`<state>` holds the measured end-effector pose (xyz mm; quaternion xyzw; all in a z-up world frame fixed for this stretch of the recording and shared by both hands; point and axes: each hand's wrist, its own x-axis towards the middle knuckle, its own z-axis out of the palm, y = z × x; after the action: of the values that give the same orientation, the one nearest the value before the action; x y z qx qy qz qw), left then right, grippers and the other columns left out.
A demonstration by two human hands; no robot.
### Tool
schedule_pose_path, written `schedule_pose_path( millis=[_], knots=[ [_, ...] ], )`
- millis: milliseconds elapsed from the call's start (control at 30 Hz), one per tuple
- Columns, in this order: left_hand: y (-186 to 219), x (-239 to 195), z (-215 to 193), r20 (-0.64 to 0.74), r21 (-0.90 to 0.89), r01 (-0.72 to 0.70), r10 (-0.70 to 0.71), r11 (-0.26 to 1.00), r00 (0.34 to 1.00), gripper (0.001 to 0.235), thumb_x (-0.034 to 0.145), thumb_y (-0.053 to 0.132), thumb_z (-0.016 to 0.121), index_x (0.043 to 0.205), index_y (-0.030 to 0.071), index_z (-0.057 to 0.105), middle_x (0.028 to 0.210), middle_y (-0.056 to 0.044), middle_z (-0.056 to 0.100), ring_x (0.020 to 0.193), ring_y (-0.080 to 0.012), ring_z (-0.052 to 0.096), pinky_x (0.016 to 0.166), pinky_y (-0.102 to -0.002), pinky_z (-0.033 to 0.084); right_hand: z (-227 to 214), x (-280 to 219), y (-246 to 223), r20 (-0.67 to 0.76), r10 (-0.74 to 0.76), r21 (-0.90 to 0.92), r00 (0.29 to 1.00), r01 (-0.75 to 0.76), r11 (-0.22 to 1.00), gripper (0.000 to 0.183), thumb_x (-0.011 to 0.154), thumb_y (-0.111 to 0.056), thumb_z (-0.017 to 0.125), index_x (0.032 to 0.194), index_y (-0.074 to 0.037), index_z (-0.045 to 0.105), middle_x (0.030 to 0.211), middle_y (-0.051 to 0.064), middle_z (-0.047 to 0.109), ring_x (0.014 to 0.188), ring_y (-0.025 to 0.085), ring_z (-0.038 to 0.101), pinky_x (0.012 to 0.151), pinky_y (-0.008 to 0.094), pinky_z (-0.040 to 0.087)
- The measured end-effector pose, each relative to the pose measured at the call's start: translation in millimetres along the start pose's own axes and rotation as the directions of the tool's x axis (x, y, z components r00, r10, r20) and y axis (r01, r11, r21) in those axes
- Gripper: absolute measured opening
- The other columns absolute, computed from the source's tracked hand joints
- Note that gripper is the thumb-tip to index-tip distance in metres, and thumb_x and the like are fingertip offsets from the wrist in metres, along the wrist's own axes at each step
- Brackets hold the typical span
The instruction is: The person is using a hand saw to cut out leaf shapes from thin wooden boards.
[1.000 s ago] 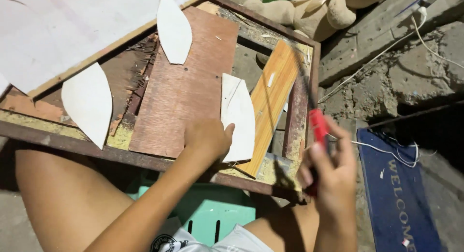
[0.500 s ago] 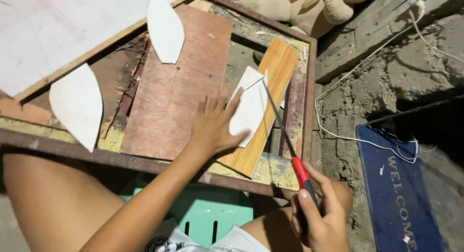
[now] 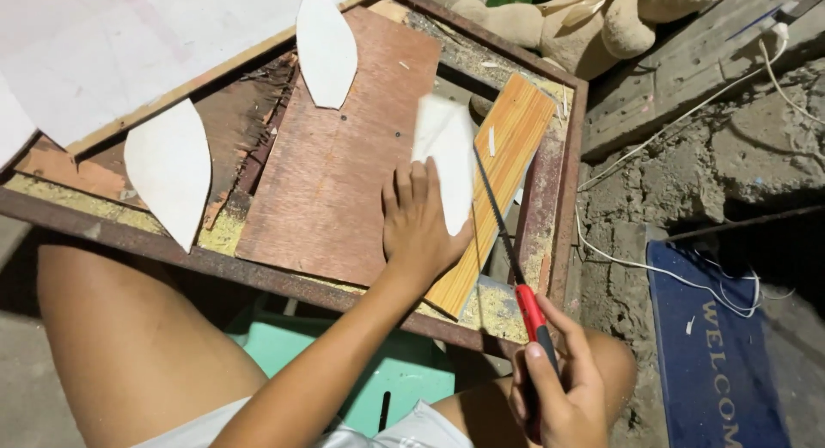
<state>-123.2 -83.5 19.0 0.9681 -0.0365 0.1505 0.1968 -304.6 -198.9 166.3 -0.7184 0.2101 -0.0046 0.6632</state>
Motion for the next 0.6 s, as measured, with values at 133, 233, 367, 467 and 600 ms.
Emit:
schedule_pose_path(
  millis=[133,233,367,467,600],
  knots=[
    [4,3,6,0.138,-0.085,0.096,-0.084,0.992,0.987,0.099,0.093,0.065,0.045,0.159,-0.005,0.021,0.161,-0.027,0.032,0.152,-0.0439,0.022,0.123,-0.056,0.016,4,-2,-5,-0.008,0.018,-0.016,1.000,-0.019,1.000,0.062,0.094,-0.014,0.058,0.156,-0.012,0.048,0.057,0.012,0.048,0.033,0.017,0.041,0.029,0.028,0.033],
    [-1,11,-7,0.221,-0.115,0.080,-0.053,0.990,0.974,0.106,0.092,0.065,0.053,0.159,-0.008,0.015,0.160,-0.028,0.030,0.146,-0.0451,0.029,0.120,-0.055,0.021,7,-4,-8,0.020,0.020,-0.015,1.000,-0.020,1.000,0.062,0.094,-0.018,0.058,0.155,-0.013,0.049,0.057,0.011,0.052,0.031,0.015,0.040,0.026,0.026,0.032],
    [-22,47,-101,0.488,-0.465,0.323,-0.066,0.824,0.870,0.049,0.103,0.031,0.049,0.139,-0.001,0.038,0.131,-0.016,0.042,0.110,-0.0282,0.042,0.092,-0.041,0.039,19,-4,-8,0.169,-0.088,0.138,0.982,0.065,0.988,0.058,0.097,-0.015,0.056,0.154,-0.006,0.046,0.061,0.013,0.056,0.032,0.013,0.047,0.025,0.024,0.041],
    [-76,69,-75,0.370,-0.556,0.117,0.118,0.823,0.922,0.039,0.099,0.021,0.046,0.134,0.005,0.050,0.124,-0.018,0.053,0.102,-0.0302,0.052,0.086,-0.046,0.041,25,-7,-8,0.170,0.011,0.177,0.985,-0.041,0.983,0.058,0.097,-0.016,0.056,0.154,-0.010,0.047,0.061,0.016,0.055,0.031,0.016,0.046,0.023,0.027,0.039],
    [-119,93,-29,0.302,-0.209,-0.463,0.508,0.861,0.807,0.077,0.096,0.051,0.033,0.162,0.010,0.029,0.167,-0.008,0.032,0.151,-0.0318,0.031,0.116,-0.058,0.021,31,-3,2,0.187,0.100,0.270,0.977,-0.149,0.951,0.059,0.097,-0.019,0.054,0.155,-0.016,0.043,0.064,0.019,0.051,0.029,0.017,0.039,0.023,0.028,0.037]
  ],
)
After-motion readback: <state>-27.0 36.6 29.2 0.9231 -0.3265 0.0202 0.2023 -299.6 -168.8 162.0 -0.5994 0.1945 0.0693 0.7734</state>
